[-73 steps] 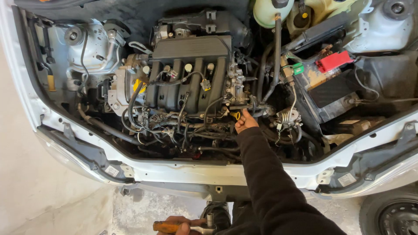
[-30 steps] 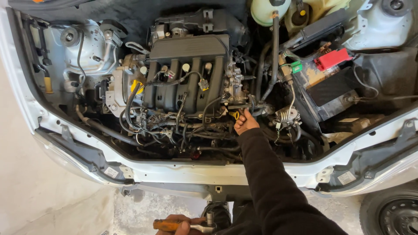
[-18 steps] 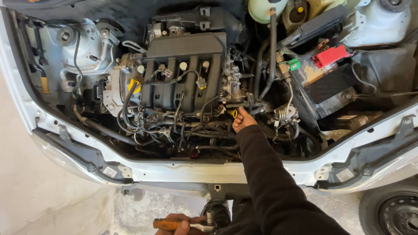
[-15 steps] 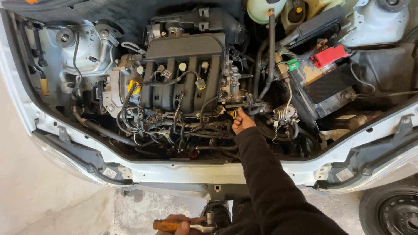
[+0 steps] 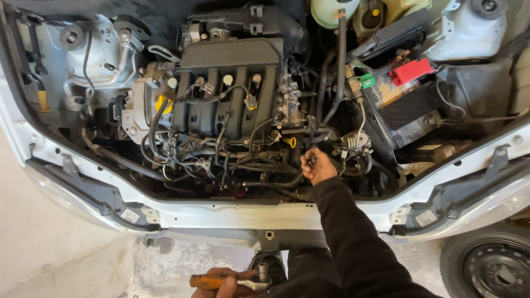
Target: The person works on a car engine with the hood open, using a ratchet wrench to loosen bolts on a component. They then retrieve a pair of pliers from a wall-mounted tool rack and use them to manipulate a hose clamp within the engine bay.
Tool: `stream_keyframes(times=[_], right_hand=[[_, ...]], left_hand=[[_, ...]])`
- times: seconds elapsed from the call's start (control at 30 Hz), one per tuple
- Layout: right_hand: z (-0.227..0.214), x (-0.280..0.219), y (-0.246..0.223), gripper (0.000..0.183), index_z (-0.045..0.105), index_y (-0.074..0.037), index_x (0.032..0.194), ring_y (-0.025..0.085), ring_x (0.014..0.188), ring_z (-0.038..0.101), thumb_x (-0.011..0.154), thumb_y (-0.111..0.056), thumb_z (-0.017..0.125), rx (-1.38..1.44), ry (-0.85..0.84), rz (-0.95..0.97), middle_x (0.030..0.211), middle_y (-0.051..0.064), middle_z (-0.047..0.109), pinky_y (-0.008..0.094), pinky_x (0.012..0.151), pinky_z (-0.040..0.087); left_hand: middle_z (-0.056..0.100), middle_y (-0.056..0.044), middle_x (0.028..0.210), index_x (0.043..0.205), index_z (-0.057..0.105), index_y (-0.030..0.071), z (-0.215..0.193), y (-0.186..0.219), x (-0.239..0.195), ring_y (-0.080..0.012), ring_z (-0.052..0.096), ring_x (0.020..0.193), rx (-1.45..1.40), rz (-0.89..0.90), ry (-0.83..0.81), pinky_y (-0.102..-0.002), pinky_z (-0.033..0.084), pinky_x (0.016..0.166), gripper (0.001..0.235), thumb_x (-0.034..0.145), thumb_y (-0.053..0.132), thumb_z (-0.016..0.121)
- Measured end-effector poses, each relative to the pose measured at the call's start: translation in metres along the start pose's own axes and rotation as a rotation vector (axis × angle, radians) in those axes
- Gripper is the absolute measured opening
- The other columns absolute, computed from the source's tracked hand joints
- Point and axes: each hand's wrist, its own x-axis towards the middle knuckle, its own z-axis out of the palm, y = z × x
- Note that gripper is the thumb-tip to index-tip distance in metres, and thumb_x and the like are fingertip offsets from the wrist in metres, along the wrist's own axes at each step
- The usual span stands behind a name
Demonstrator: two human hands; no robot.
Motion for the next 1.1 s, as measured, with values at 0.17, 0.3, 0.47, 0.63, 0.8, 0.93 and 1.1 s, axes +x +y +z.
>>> stream_keyframes(times=[0.17,0.3,0.47,0.63,0.8,0.93,1.1], right_hand=[[0.029,0.014,-0.041,0.029,0.067,-0.006,0.096,0.017,0.072,0.056,0.106,-0.032,0.06,-0.739,0.172,-0.496,0.09,0.006,0.068,0.031,0.064,0.043],[0.103,0.01,-0.076,0.019,0.08,-0.009,0.098,0.028,0.084,0.064,0.095,-0.027,0.072,-1.895,0.167,-0.977,0.093,0.005,0.065,0.038,0.076,0.052],[0.105,0.034,-0.074,0.023,0.077,-0.01,0.089,0.028,0.101,0.058,0.081,-0.032,0.077,-2.529,-0.094,-0.851,0.095,0.004,0.061,0.041,0.08,0.05],[0.079,0.038,-0.072,0.008,0.075,-0.014,0.087,0.026,0.106,0.055,0.083,-0.02,0.071,-2.693,-0.133,-0.958,0.097,0.001,0.06,0.041,0.08,0.047],[0.06,0.04,-0.079,0.007,0.073,-0.014,0.084,0.025,0.1,0.055,0.08,-0.016,0.069,-2.793,-0.225,-1.059,0.1,0.0,0.061,0.04,0.077,0.047],[0.06,0.053,-0.09,0.005,0.072,-0.015,0.083,0.026,0.103,0.055,0.084,-0.019,0.069,-2.799,-0.312,-0.897,0.097,0.0,0.06,0.041,0.082,0.048],[0.06,0.065,-0.104,0.021,0.077,-0.017,0.097,0.024,0.101,0.053,0.08,-0.028,0.075,-2.771,-0.263,-0.699,0.097,0.0,0.06,0.041,0.08,0.048]], left_hand=[[0.073,-0.039,0.102,0.106,0.051,0.002,0.029,0.014,-0.019,-0.0474,0.08,0.075,-0.161,-0.048,0.032,-0.057,0.064,0.066,0.03,0.085,0.021,0.064],[0.073,-0.042,0.105,0.103,0.054,-0.008,0.018,0.005,-0.022,-0.0474,0.078,0.074,-0.104,0.038,-0.014,-0.057,0.07,0.065,0.027,0.091,0.015,0.061],[0.072,-0.04,0.106,0.106,0.053,-0.004,0.019,0.007,-0.031,-0.047,0.081,0.075,-0.189,0.053,-0.029,-0.054,0.065,0.066,0.028,0.089,0.017,0.06],[0.073,-0.038,0.105,0.106,0.053,-0.005,0.002,-0.002,-0.033,-0.0456,0.08,0.074,-0.147,-0.02,0.087,-0.054,0.063,0.066,0.027,0.09,0.016,0.059],[0.073,-0.039,0.105,0.107,0.052,-0.005,0.014,0.011,-0.044,-0.0437,0.08,0.075,-0.185,-0.018,0.104,-0.055,0.063,0.07,0.026,0.091,0.015,0.06],[0.072,-0.041,0.105,0.109,0.053,-0.005,0.007,0.001,-0.038,-0.0413,0.08,0.076,-0.173,0.035,0.035,-0.055,0.064,0.071,0.026,0.09,0.012,0.057],[0.073,-0.041,0.108,0.109,0.055,-0.005,0.007,0.005,-0.043,-0.0409,0.079,0.077,-0.166,-0.001,0.017,-0.054,0.064,0.073,0.025,0.09,0.012,0.058]])
